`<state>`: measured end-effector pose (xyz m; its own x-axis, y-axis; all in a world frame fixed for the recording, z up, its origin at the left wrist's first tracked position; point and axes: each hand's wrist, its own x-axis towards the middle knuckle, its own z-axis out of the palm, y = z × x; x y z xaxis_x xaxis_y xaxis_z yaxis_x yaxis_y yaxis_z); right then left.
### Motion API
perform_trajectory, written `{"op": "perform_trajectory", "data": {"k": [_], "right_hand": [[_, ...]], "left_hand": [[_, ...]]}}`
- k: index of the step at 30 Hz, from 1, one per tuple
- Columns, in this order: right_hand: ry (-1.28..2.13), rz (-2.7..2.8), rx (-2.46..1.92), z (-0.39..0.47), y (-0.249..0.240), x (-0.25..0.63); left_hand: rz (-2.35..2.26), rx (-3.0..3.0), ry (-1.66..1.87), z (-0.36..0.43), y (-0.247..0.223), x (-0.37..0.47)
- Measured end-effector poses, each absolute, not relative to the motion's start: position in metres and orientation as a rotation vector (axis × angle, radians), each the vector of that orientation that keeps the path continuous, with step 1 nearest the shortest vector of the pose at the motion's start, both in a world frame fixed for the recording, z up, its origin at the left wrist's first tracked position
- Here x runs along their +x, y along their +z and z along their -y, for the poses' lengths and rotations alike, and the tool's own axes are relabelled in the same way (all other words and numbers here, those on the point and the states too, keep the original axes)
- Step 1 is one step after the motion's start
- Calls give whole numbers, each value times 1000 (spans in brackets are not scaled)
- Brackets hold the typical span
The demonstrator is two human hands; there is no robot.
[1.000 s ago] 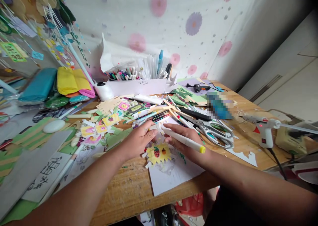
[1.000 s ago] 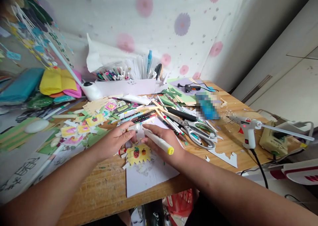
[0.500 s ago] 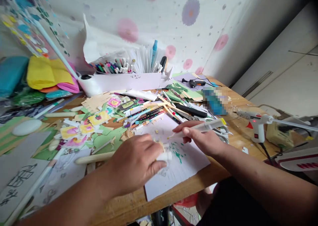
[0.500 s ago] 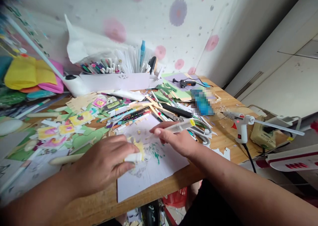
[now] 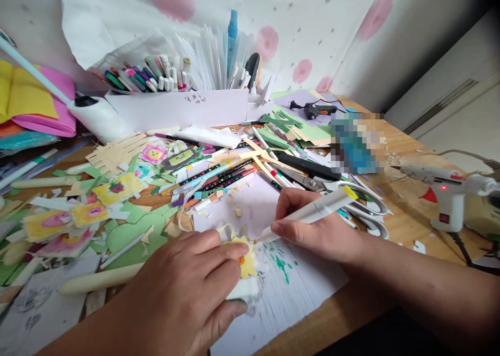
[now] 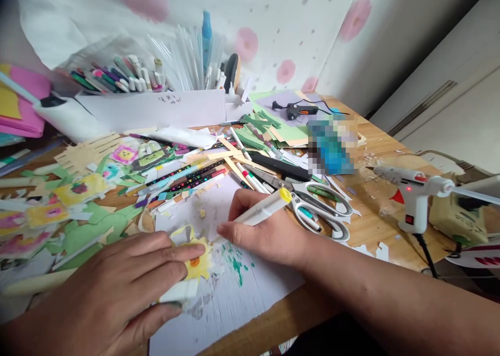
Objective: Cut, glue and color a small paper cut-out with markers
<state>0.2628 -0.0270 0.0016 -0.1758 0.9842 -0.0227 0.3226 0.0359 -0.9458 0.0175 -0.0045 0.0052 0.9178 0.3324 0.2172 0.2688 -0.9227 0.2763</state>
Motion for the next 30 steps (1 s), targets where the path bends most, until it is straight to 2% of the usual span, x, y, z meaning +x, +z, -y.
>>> {"op": "perform_trajectory", "data": {"k": [6, 30], "right_hand": [[1160, 1555, -1397, 31, -1, 257], [1141, 1714, -1363, 28, 4, 262]], "left_hand": [[-505, 2785, 520, 4, -1, 15], [-440, 2731, 448, -2, 5, 18]]}}
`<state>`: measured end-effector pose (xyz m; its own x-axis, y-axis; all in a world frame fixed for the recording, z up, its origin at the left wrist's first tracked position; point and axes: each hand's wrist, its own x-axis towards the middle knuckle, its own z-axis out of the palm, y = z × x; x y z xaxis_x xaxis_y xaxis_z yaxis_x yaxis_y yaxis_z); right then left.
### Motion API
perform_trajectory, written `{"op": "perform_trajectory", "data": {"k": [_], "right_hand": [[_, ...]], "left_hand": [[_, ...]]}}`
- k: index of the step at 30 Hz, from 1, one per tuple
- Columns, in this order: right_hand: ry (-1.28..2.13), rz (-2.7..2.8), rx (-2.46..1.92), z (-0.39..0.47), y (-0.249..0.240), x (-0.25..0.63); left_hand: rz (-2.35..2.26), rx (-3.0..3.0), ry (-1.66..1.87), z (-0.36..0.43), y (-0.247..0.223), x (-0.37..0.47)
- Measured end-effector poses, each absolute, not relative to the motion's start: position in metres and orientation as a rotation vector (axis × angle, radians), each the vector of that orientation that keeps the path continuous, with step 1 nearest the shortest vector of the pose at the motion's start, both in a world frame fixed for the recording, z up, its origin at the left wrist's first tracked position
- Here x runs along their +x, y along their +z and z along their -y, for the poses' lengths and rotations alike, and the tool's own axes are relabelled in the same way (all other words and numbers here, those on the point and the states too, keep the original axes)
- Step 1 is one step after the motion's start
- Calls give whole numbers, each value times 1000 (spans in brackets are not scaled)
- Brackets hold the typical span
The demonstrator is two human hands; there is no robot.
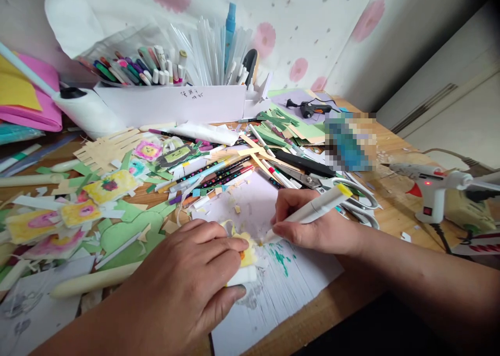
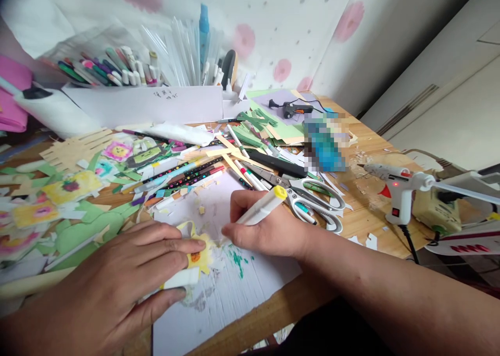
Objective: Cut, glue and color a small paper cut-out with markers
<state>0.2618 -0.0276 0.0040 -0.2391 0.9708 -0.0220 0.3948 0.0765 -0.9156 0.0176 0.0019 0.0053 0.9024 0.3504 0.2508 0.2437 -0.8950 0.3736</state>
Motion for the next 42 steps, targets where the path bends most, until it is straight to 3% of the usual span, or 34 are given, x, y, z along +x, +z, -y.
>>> {"op": "perform_trajectory", "data": {"k": [42], "right_hand": [[1053, 1809, -1255, 24, -1, 269]], "left_hand": [[-473, 2671, 524, -3, -2, 17]]}}
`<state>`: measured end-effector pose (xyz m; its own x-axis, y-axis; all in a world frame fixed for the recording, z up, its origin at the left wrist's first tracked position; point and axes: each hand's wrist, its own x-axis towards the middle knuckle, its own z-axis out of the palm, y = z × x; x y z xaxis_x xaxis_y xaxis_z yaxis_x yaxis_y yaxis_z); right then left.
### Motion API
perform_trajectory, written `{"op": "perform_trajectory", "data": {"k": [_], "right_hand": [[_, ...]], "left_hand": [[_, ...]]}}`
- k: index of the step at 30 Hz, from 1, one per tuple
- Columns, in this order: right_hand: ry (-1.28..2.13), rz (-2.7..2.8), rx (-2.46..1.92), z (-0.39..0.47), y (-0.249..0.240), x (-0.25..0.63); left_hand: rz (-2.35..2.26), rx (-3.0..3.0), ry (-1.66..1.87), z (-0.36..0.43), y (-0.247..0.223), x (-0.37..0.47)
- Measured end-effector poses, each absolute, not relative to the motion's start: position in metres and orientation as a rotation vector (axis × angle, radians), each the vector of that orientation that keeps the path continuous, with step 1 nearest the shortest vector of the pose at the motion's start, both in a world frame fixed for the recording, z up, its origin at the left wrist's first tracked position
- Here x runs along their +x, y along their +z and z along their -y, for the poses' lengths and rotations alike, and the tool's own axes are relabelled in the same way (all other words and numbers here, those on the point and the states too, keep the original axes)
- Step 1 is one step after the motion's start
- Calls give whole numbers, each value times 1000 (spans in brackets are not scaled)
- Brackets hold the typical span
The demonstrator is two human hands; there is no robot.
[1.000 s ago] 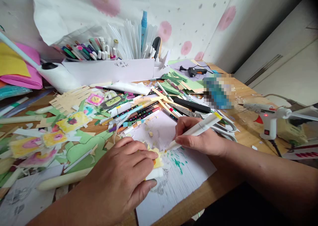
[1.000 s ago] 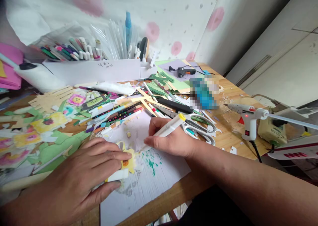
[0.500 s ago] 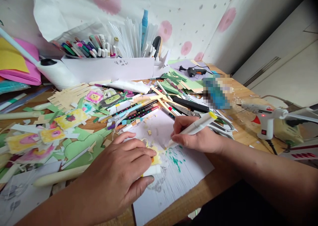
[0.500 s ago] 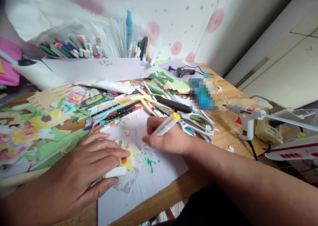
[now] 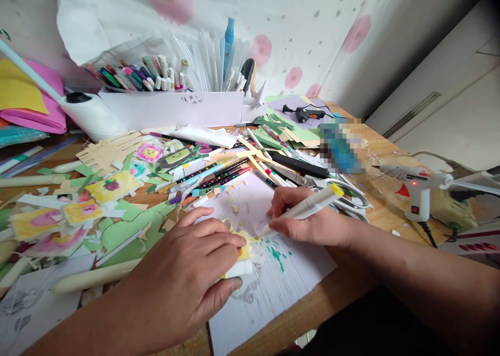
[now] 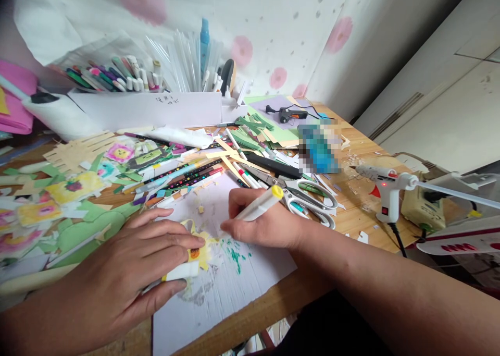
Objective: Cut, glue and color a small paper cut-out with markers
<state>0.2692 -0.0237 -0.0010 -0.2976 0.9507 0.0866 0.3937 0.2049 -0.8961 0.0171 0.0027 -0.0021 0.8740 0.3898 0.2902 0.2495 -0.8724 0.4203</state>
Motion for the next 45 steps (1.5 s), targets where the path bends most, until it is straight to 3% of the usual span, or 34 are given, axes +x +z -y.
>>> {"op": "perform_trajectory", "data": {"k": [45], "right_hand": [[1143, 1810, -1199, 45, 0, 262]], "left_hand": [[-442, 2718, 351, -7, 2, 14]]}}
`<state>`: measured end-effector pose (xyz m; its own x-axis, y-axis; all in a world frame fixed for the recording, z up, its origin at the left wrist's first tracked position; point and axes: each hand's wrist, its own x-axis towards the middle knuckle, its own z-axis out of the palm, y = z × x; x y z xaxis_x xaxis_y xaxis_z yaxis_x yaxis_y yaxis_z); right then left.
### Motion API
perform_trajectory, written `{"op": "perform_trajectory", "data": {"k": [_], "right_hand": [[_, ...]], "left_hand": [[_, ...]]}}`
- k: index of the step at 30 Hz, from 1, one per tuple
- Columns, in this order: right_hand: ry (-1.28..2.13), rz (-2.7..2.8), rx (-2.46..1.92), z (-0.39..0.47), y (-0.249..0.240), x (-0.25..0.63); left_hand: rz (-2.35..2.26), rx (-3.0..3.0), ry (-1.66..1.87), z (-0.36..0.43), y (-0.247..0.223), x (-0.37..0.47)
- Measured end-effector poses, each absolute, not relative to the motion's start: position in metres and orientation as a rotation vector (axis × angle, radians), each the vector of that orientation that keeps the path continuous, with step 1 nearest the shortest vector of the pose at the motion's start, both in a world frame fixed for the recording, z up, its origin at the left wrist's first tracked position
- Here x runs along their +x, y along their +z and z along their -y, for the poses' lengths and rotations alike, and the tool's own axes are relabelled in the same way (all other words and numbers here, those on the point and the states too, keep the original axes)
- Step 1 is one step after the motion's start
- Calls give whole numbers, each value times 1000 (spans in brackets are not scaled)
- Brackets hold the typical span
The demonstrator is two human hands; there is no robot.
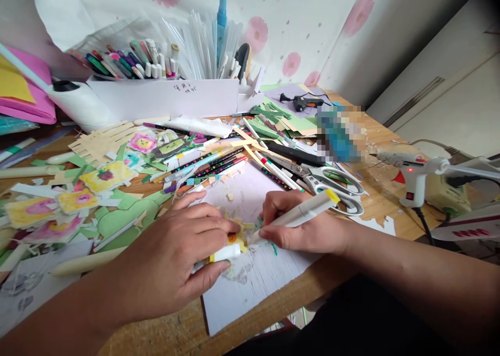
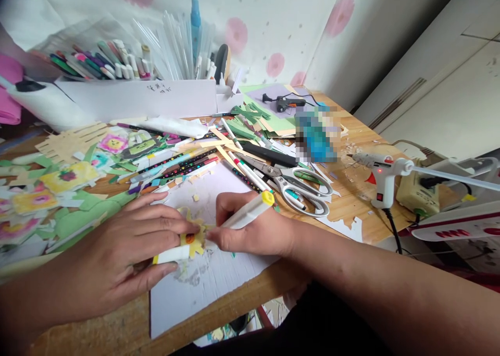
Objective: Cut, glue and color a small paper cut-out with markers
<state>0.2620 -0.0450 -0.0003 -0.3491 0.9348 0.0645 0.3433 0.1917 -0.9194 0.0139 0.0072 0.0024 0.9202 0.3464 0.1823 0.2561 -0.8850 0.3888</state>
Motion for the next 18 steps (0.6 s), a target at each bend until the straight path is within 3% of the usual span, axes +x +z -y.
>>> {"op": "perform_trajectory", "data": {"k": [18], "right_hand": [[1152, 1753, -1208, 44, -2, 267]], "left_hand": [[-300, 2865, 308, -16, 7, 13]]}}
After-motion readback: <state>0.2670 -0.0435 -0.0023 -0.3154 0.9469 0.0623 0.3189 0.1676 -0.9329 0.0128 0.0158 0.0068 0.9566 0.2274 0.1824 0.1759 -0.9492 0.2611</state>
